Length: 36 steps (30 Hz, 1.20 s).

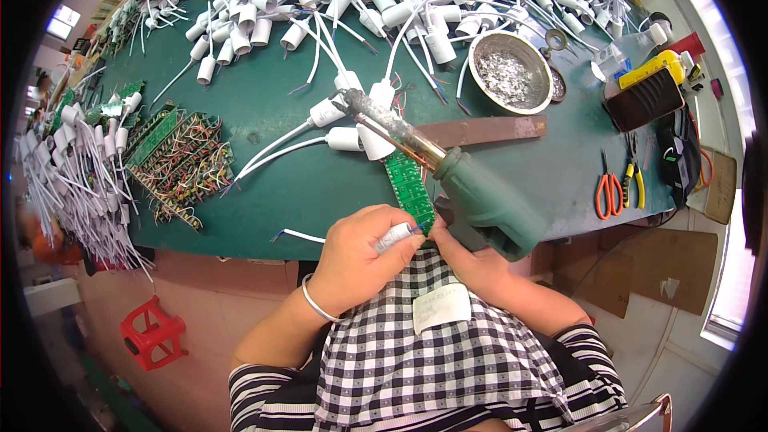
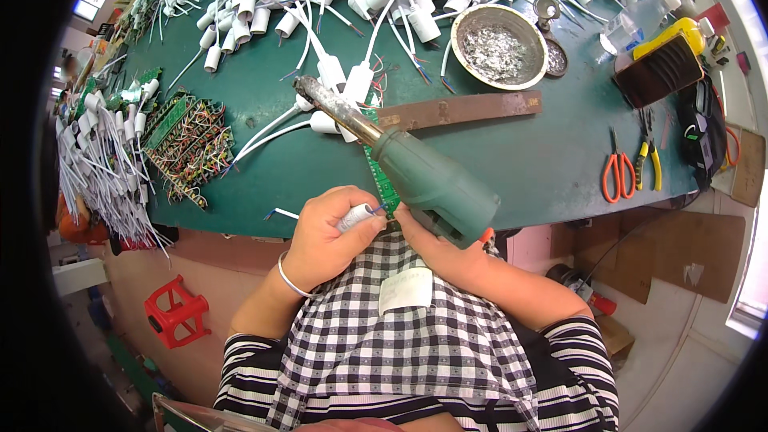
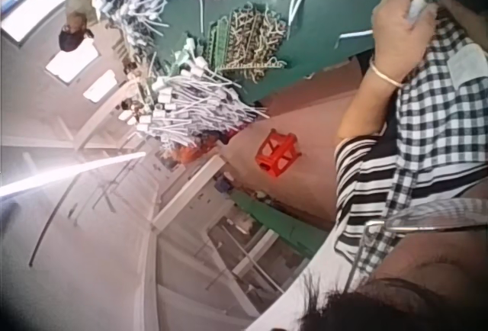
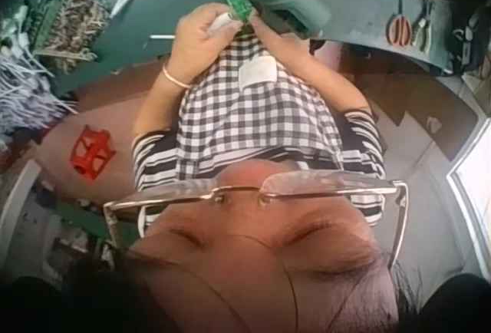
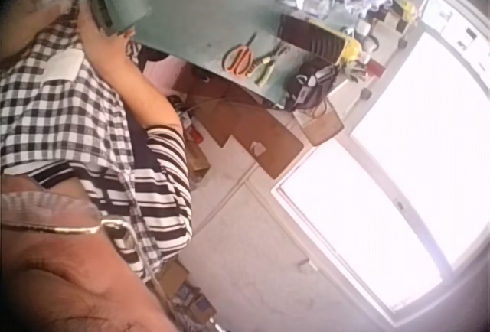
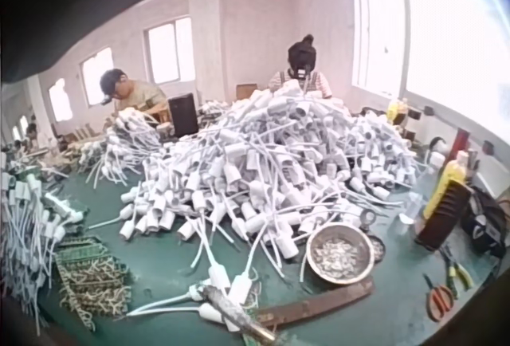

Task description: The person solders wires from light socket components onto a circuit board using a soldering iron, places the assembled board aside, and solders more socket wires onto a new circuit board.

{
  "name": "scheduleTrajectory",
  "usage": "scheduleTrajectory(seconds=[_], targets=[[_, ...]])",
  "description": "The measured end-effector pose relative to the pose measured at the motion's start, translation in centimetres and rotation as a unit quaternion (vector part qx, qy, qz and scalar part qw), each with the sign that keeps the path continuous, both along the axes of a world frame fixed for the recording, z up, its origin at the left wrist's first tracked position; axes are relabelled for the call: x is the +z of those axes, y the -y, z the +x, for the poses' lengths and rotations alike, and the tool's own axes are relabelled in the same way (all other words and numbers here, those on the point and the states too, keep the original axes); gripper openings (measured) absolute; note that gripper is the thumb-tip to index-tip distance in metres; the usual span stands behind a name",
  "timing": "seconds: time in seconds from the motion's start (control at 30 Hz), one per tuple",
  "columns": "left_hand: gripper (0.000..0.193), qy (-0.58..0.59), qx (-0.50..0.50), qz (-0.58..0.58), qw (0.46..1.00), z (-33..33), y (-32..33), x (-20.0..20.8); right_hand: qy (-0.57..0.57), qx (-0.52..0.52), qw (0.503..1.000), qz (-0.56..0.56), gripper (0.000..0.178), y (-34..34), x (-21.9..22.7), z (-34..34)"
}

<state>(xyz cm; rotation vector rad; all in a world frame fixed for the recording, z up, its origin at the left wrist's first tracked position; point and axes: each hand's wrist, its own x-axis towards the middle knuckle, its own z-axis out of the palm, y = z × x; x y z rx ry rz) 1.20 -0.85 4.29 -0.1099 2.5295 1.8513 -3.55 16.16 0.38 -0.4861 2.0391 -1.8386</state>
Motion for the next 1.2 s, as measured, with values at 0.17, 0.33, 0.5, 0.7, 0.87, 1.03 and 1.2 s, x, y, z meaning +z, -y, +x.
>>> scheduleTrajectory(seconds=[0.17, 0.33, 0.5, 0.7, 0.87, 1.03, 1.2], targets=[[0.009, -0.033, 0.08, -0.188, 0.978, -1.3, 1.9, -1.7, 0.114, 0.045, 0.976, 0.182, 0.008, -1.4, 2.7, -1.1], [0.011, -0.005, 0.104, -0.223, 0.969, -2.1, 2.6, -2.3, 0.004, 0.036, 0.989, 0.14, 0.017, -8.6, -0.4, 0.8], [0.012, 0.03, 0.083, -0.214, 0.973, -2.7, 3.2, -2.0, 0.022, 0.066, 0.985, 0.159, 0.025, -11.5, -0.8, 1.9], [0.012, 0.005, 0.023, -0.268, 0.963, -3.3, 3.7, -2.1, 0.065, 0.1, 0.982, 0.147, 0.052, -12.3, -2.1, 2.1], [0.01, 0.003, 0.027, -0.26, 0.965, -3.0, 3.5, -1.9, 0.127, 0.077, 0.982, 0.117, 0.054, -10.4, -0.7, 1.5], [0.007, -0.036, 0.042, -0.306, 0.95, -3.1, 3.4, -2.7, 0.035, 0.019, 0.988, 0.151, 0.017, -9.8, -0.8, 1.4], [0.006, -0.033, 0.065, -0.32, 0.945, -3.4, 3.2, -2.8, -0.011, 0.082, 0.976, 0.2, 0.018, -9.8, -0.7, 0.9]])
